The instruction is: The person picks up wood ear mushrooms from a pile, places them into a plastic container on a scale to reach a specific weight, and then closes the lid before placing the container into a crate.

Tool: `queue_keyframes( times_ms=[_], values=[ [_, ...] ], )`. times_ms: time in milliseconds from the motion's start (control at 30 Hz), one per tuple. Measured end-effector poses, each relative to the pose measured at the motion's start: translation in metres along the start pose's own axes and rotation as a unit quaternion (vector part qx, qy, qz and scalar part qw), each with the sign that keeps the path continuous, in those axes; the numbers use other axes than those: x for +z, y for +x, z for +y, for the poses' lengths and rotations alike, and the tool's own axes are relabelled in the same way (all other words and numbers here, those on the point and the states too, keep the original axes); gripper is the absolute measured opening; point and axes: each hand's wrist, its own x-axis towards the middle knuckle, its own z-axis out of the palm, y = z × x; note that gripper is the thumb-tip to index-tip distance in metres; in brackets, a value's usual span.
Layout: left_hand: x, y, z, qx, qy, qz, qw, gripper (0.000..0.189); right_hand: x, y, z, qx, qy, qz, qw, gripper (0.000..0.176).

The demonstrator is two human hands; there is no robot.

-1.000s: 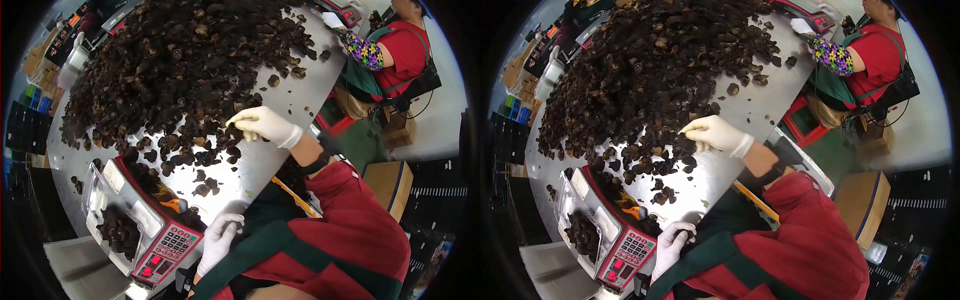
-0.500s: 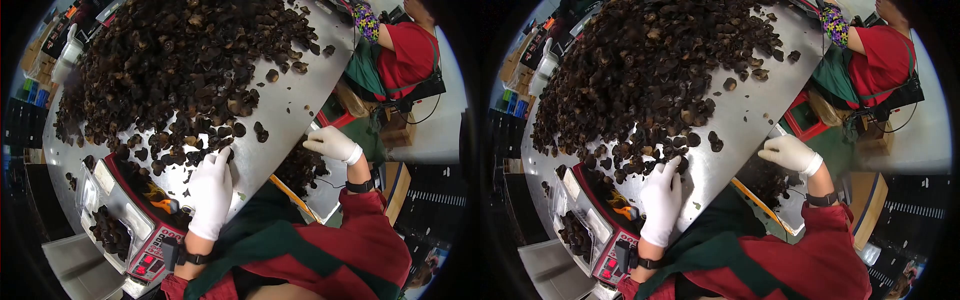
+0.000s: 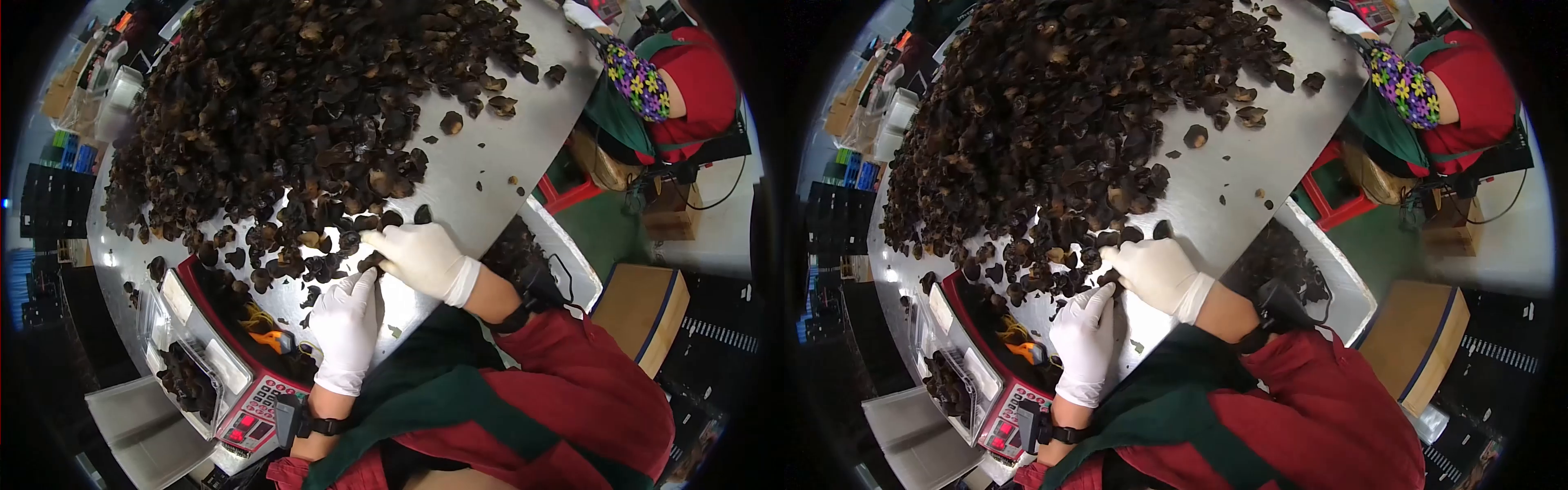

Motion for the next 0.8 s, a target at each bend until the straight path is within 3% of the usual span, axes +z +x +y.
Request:
queue_keyframes(
  times_ms=[67,133,200,267,333,400,467,567,667,767,800],
  values=[
    [0.000,-0.003,-0.003,-0.014,0.003,0.001,1.000,0.018,0.010,-0.002,0.002,-0.014,-0.018,0.013,1.000,0.029],
    [-0.001,-0.006,-0.008,-0.015,-0.018,0.010,1.000,0.019,0.005,-0.012,0.010,-0.039,0.056,0.054,0.996,0.016],
    [-0.008,-0.007,-0.007,-0.033,-0.017,-0.008,0.999,0.019,-0.015,-0.022,0.013,-0.025,0.112,0.075,0.991,0.013],
    [-0.012,-0.006,-0.009,-0.049,-0.017,-0.027,0.998,0.019,-0.048,-0.038,0.019,0.043,0.248,0.041,0.967,0.015],
    [-0.012,0.000,-0.013,-0.059,-0.061,0.001,0.996,0.020,-0.082,-0.055,0.034,0.134,0.293,-0.033,0.946,0.014],
    [-0.014,0.019,-0.013,-0.070,-0.051,0.005,0.996,0.021,-0.113,-0.073,0.052,0.165,0.244,-0.121,0.948,0.016],
    [-0.017,0.041,-0.007,-0.079,-0.026,0.002,0.997,0.026,-0.131,-0.087,0.067,0.087,0.089,-0.178,0.976,0.022],
    [0.001,0.049,-0.016,-0.068,-0.035,-0.048,0.996,0.028,-0.134,-0.085,0.069,0.080,0.053,-0.114,0.989,0.023],
    [-0.002,0.050,-0.015,-0.074,-0.014,-0.118,0.990,0.027,-0.119,-0.047,0.055,0.066,0.115,-0.016,0.991,0.025],
    [-0.005,0.043,-0.017,-0.145,-0.235,0.017,0.961,0.022,-0.088,0.005,0.044,0.015,0.135,0.084,0.987,0.026],
    [-0.008,0.038,-0.022,-0.189,-0.308,-0.004,0.932,0.021,-0.074,0.022,0.041,0.011,0.139,0.083,0.987,0.026]
  ],
)
